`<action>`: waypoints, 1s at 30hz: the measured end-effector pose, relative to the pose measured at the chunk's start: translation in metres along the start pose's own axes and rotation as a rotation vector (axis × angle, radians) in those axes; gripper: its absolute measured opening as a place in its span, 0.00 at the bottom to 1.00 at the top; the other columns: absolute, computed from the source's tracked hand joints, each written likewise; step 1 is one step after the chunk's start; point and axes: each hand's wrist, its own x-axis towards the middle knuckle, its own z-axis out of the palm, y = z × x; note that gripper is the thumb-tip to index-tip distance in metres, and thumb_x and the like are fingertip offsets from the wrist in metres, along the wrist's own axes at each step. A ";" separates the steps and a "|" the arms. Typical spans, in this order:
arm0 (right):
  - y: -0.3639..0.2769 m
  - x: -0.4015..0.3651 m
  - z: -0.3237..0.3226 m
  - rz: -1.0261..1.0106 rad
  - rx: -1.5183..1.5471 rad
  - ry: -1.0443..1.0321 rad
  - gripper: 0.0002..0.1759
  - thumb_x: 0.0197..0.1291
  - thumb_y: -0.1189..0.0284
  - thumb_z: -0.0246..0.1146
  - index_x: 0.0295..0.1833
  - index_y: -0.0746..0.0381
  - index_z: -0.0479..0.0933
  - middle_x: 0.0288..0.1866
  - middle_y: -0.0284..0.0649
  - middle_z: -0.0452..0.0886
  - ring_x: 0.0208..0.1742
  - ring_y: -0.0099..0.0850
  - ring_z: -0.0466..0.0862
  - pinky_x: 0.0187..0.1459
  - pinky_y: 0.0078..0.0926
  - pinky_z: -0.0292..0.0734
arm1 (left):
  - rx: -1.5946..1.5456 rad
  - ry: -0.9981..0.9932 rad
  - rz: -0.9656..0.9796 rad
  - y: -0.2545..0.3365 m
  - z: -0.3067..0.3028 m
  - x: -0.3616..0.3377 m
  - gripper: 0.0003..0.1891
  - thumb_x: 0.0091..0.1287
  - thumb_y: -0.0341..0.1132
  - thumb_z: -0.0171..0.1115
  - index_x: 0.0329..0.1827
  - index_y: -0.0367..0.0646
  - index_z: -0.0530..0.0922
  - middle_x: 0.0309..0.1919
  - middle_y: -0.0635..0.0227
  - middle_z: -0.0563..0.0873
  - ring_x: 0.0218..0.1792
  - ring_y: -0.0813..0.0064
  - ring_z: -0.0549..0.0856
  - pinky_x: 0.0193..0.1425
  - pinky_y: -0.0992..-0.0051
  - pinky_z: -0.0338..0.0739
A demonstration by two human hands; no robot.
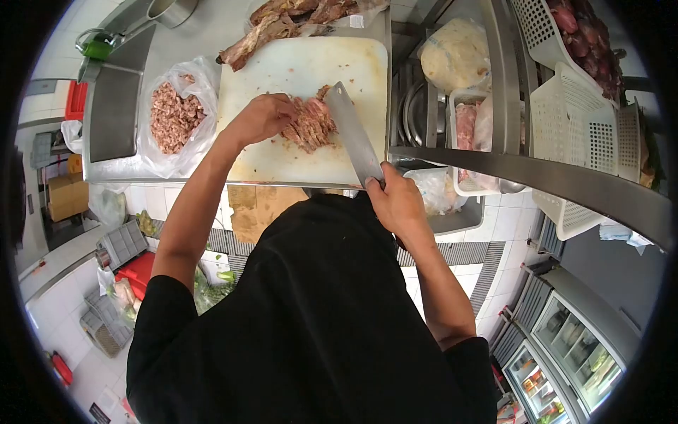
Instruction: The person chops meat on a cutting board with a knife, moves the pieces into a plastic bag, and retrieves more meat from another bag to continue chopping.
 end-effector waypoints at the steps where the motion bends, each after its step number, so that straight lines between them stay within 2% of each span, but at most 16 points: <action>1: -0.002 -0.001 0.000 -0.001 -0.008 0.004 0.19 0.71 0.59 0.61 0.52 0.66 0.77 0.35 0.62 0.85 0.43 0.66 0.84 0.49 0.60 0.76 | 0.000 0.002 -0.002 0.003 0.001 0.001 0.08 0.62 0.27 0.66 0.42 0.36 0.87 0.40 0.57 0.87 0.41 0.55 0.88 0.49 0.61 0.83; 3: -0.005 -0.001 0.000 0.003 -0.010 -0.015 0.19 0.71 0.59 0.61 0.52 0.66 0.77 0.35 0.62 0.85 0.43 0.66 0.84 0.49 0.60 0.76 | -0.047 0.021 -0.169 0.008 -0.001 0.002 0.09 0.63 0.33 0.67 0.44 0.40 0.87 0.42 0.56 0.88 0.42 0.53 0.88 0.51 0.59 0.83; 4: -0.006 -0.001 -0.001 0.010 -0.011 -0.029 0.19 0.71 0.59 0.61 0.51 0.66 0.77 0.35 0.62 0.85 0.43 0.66 0.84 0.49 0.60 0.76 | -0.043 0.024 -0.170 0.008 -0.002 -0.002 0.09 0.63 0.33 0.67 0.44 0.40 0.87 0.42 0.56 0.88 0.42 0.53 0.88 0.51 0.59 0.83; 6: -0.010 -0.002 -0.001 -0.042 -0.013 -0.033 0.18 0.71 0.60 0.61 0.51 0.66 0.76 0.35 0.61 0.85 0.43 0.65 0.85 0.49 0.60 0.76 | -0.173 0.234 -0.295 0.008 0.000 -0.013 0.11 0.65 0.35 0.69 0.47 0.41 0.86 0.41 0.56 0.87 0.41 0.55 0.88 0.48 0.60 0.83; 9: -0.021 -0.006 0.000 -0.104 -0.047 -0.059 0.17 0.72 0.61 0.60 0.51 0.66 0.76 0.36 0.60 0.86 0.43 0.64 0.85 0.50 0.60 0.77 | -0.166 0.309 -0.384 0.011 0.015 -0.041 0.11 0.64 0.34 0.70 0.48 0.42 0.86 0.44 0.58 0.86 0.42 0.57 0.87 0.49 0.60 0.83; 10: -0.025 -0.006 0.001 -0.127 -0.085 -0.088 0.17 0.72 0.61 0.59 0.51 0.66 0.76 0.36 0.59 0.86 0.44 0.64 0.85 0.50 0.60 0.77 | -0.168 0.308 -0.386 0.013 0.025 -0.047 0.11 0.64 0.34 0.70 0.48 0.42 0.86 0.44 0.58 0.86 0.42 0.57 0.87 0.49 0.60 0.83; 12: -0.032 -0.003 0.006 -0.133 -0.138 -0.129 0.17 0.72 0.61 0.59 0.51 0.66 0.76 0.36 0.59 0.86 0.44 0.63 0.85 0.50 0.60 0.77 | -0.211 0.444 -0.241 0.015 0.044 -0.056 0.12 0.62 0.31 0.71 0.49 0.43 0.85 0.48 0.59 0.84 0.45 0.56 0.87 0.50 0.60 0.83; 13: -0.035 -0.002 0.007 -0.139 -0.191 -0.164 0.17 0.72 0.62 0.58 0.51 0.66 0.76 0.35 0.59 0.86 0.44 0.63 0.85 0.50 0.60 0.77 | -0.169 0.443 -0.222 0.013 0.050 -0.057 0.13 0.60 0.29 0.72 0.48 0.44 0.84 0.50 0.60 0.84 0.50 0.54 0.85 0.53 0.60 0.82; 20: -0.049 0.004 0.013 -0.197 -0.284 -0.158 0.14 0.71 0.65 0.59 0.49 0.66 0.76 0.35 0.60 0.85 0.44 0.62 0.85 0.50 0.60 0.77 | -0.205 0.508 -0.233 0.006 0.072 -0.050 0.12 0.59 0.28 0.70 0.45 0.44 0.82 0.48 0.61 0.84 0.52 0.53 0.84 0.55 0.59 0.81; 22: -0.054 0.005 0.011 -0.193 -0.285 -0.183 0.13 0.71 0.67 0.60 0.48 0.67 0.75 0.35 0.59 0.85 0.43 0.61 0.85 0.49 0.60 0.77 | -0.128 0.527 -0.191 0.007 0.071 -0.050 0.12 0.60 0.26 0.70 0.47 0.39 0.81 0.48 0.59 0.83 0.41 0.63 0.88 0.44 0.68 0.84; 29: -0.061 0.018 0.024 -0.201 -0.354 -0.192 0.12 0.71 0.68 0.58 0.49 0.67 0.75 0.36 0.59 0.86 0.42 0.61 0.86 0.48 0.60 0.78 | -0.103 0.582 -0.182 0.006 0.078 -0.049 0.12 0.60 0.27 0.71 0.46 0.40 0.81 0.48 0.60 0.83 0.40 0.63 0.88 0.43 0.68 0.85; 30: -0.061 0.027 0.032 -0.253 -0.356 -0.163 0.12 0.71 0.69 0.57 0.50 0.68 0.75 0.36 0.60 0.86 0.42 0.61 0.87 0.48 0.60 0.79 | -0.110 0.586 -0.188 0.006 0.078 -0.049 0.12 0.60 0.27 0.71 0.46 0.40 0.81 0.48 0.60 0.83 0.39 0.63 0.88 0.43 0.67 0.85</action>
